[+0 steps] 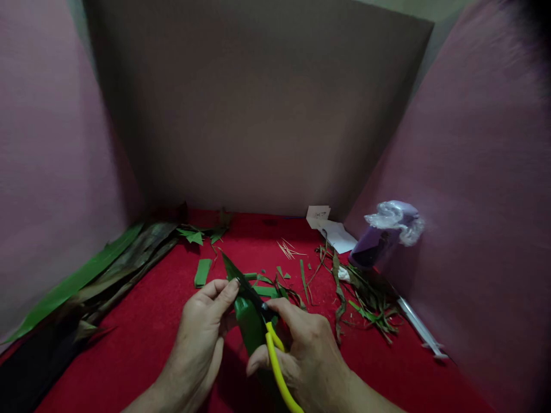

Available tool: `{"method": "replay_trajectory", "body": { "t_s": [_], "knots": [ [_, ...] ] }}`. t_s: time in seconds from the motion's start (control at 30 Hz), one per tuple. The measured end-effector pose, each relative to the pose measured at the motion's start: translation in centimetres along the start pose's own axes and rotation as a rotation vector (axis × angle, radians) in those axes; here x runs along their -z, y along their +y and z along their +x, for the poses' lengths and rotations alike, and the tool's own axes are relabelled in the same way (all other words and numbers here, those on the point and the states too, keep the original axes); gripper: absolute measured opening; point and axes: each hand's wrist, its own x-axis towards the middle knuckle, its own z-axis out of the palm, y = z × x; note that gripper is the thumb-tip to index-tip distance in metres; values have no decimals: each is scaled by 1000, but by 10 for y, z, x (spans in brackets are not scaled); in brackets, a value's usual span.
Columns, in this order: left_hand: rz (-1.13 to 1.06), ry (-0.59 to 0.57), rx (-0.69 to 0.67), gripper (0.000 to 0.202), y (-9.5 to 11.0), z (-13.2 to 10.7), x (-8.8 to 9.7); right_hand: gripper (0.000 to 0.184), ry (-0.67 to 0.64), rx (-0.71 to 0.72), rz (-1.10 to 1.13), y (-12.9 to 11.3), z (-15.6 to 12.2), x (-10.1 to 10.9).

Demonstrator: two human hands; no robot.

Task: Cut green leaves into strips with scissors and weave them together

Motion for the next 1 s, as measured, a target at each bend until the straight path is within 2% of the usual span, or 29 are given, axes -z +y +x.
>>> {"method": "replay_trajectory", "body": {
  "t_s": [0.27,0.53,1.0],
  "knots": [
    [9,-2,10,19,-2,1,0,54,79,49,39,5,0,-5],
    [16,-23,13,19,-1,2,-2,54,90,49,49,8,-3,-8],
    [12,-28,19,20,-3,1,0,43,18,30,136,13,-4,-9]
  ]
}}
